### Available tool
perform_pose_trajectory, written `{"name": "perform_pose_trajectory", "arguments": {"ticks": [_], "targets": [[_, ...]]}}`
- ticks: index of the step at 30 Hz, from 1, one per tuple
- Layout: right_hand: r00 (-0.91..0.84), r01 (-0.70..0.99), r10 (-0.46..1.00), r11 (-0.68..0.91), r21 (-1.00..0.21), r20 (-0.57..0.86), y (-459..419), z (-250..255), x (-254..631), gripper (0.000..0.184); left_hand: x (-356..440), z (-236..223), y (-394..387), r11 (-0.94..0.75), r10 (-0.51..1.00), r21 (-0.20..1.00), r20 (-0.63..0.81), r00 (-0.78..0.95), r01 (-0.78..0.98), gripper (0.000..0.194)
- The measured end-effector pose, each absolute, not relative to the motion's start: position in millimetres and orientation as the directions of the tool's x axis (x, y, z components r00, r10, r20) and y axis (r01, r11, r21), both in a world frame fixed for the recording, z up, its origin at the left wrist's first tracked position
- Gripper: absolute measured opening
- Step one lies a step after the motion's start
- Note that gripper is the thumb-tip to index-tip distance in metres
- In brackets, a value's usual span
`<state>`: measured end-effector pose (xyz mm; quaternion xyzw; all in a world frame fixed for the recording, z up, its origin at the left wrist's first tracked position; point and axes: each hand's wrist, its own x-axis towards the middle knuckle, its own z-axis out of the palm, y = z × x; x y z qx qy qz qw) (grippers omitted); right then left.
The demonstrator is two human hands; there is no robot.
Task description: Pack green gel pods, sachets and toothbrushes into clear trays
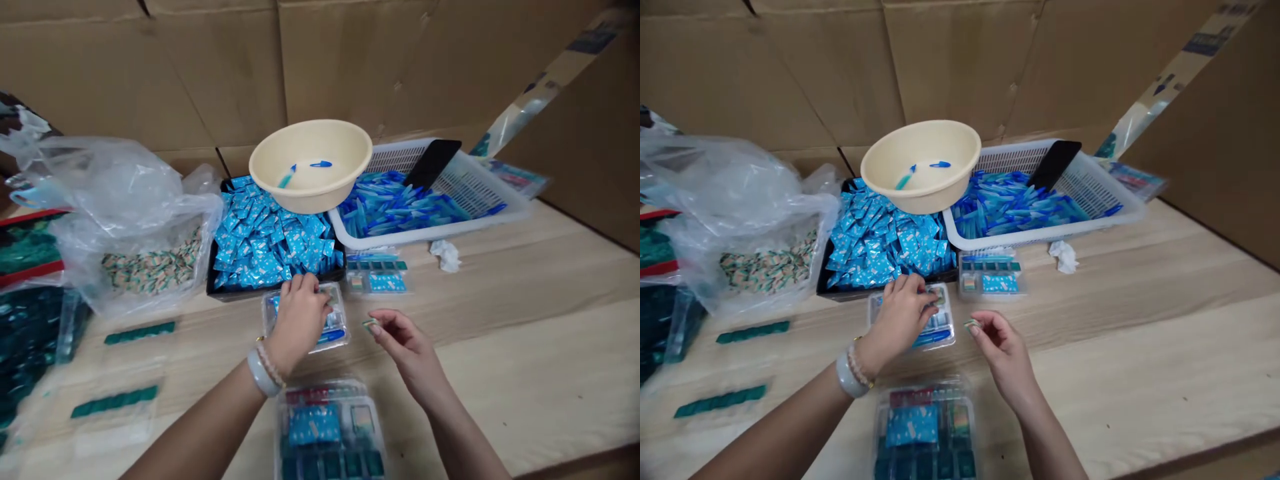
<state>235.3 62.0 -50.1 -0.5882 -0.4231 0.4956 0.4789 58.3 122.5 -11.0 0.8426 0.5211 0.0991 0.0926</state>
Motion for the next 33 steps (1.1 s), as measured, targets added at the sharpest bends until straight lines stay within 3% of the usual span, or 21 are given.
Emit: {"name": "perform_pose_trajectory", "arguments": {"ticks": [4,8,12,19,22,26,33], "targets": [[0.135,0.066,0.979,-0.165,-0.984,-0.155,77,-46,232,0.017,62,-3,135,-0.431,0.893,0.275,-0.006,0.450,0.859,0.019],[0.065,0.249,0.997,-0.061,-0.967,-0.046,92,-46,227,0.012,62,-4,137,-0.429,0.893,0.295,-0.003,0.450,0.854,0.018],[-0.036,0.339,0.999,0.043,-0.940,0.033,103,-43,217,0.014,56,-5,134,-0.374,0.915,0.394,0.006,0.404,0.840,0.019],[-0.172,0.421,0.972,0.218,-0.881,0.158,113,-34,207,0.019,55,5,140,-0.312,0.885,0.555,-0.125,0.448,0.771,0.023],[-0.215,0.484,0.963,0.248,-0.839,0.160,112,-31,208,0.016,52,6,141,-0.324,0.885,0.548,-0.112,0.452,0.771,0.022],[-0.243,0.561,0.961,0.247,-0.790,0.128,114,-30,214,0.012,48,-1,144,-0.351,0.922,0.477,0.022,0.388,0.806,0.019],[-0.276,0.555,0.954,0.254,-0.792,0.112,119,-35,215,0.014,56,-10,149,-0.495,0.861,0.309,0.048,0.506,0.812,0.016]]}}
